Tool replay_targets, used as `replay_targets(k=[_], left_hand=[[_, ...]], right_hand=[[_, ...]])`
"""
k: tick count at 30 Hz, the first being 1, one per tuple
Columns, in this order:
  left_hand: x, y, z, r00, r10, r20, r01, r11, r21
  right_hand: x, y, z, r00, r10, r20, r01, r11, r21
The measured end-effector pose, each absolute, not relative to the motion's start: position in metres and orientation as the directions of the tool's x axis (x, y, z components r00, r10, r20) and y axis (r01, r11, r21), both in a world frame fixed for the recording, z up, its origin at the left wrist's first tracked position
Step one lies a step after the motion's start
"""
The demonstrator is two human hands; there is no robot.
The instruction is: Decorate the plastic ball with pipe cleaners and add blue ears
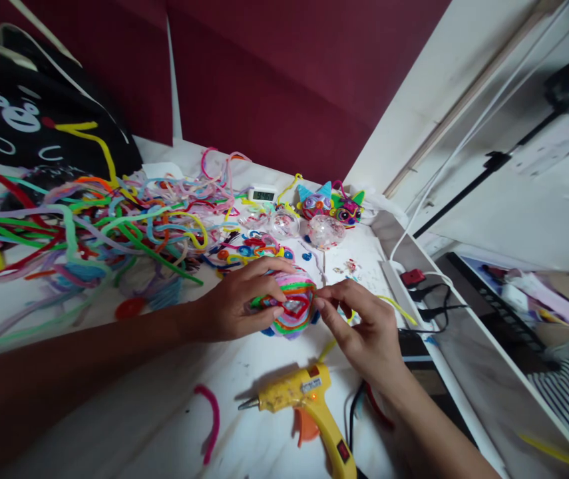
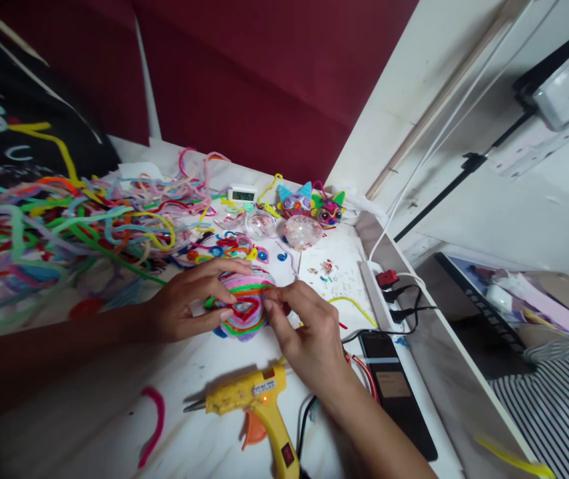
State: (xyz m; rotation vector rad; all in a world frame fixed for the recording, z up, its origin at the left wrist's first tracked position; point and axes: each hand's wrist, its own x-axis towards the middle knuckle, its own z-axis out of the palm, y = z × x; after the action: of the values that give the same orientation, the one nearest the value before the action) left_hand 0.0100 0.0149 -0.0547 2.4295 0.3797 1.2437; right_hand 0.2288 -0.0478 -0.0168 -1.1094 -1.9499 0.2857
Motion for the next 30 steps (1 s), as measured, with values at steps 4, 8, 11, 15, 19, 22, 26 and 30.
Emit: replay_targets(k=[4,8,11,15,19,22,26,30], left_hand=[[0.01,0.014,-0.054,0.566,0.41,0.715,0.074,-0.89,0.451],[0.01,0.014,-0.053,0.574,0.417,0.705,0.095,-0.889,0.448],[0.01,0.014,-0.054,0.576,0.428,0.696,0.109,-0.885,0.453],[0.01,0.015,-0.056,0.566,0.452,0.69,0.128,-0.875,0.468],[0.011,0.015,-0.055,0.56,0.457,0.691,0.135,-0.873,0.469],[0.011,0.014,-0.054,0.576,0.457,0.678,0.14,-0.872,0.468],[0.01,0.014,-0.055,0.576,0.45,0.682,0.138,-0.876,0.462],[0.009,0.015,-0.055,0.573,0.44,0.691,0.123,-0.88,0.458]], right_hand=[[0.229,-0.043,-0.011,-0.295,0.792,0.534,0.593,0.59,-0.548],[0.23,-0.041,-0.008,-0.291,0.816,0.5,0.56,0.569,-0.602],[0.232,-0.043,-0.008,-0.273,0.839,0.47,0.541,0.538,-0.646],[0.234,-0.047,-0.012,-0.276,0.847,0.455,0.534,0.528,-0.66],[0.233,-0.049,-0.015,-0.268,0.849,0.456,0.525,0.525,-0.669],[0.23,-0.047,-0.014,-0.29,0.836,0.465,0.517,0.546,-0.659],[0.227,-0.044,-0.015,-0.338,0.805,0.488,0.524,0.591,-0.613],[0.226,-0.043,-0.021,-0.338,0.784,0.521,0.521,0.617,-0.59]])
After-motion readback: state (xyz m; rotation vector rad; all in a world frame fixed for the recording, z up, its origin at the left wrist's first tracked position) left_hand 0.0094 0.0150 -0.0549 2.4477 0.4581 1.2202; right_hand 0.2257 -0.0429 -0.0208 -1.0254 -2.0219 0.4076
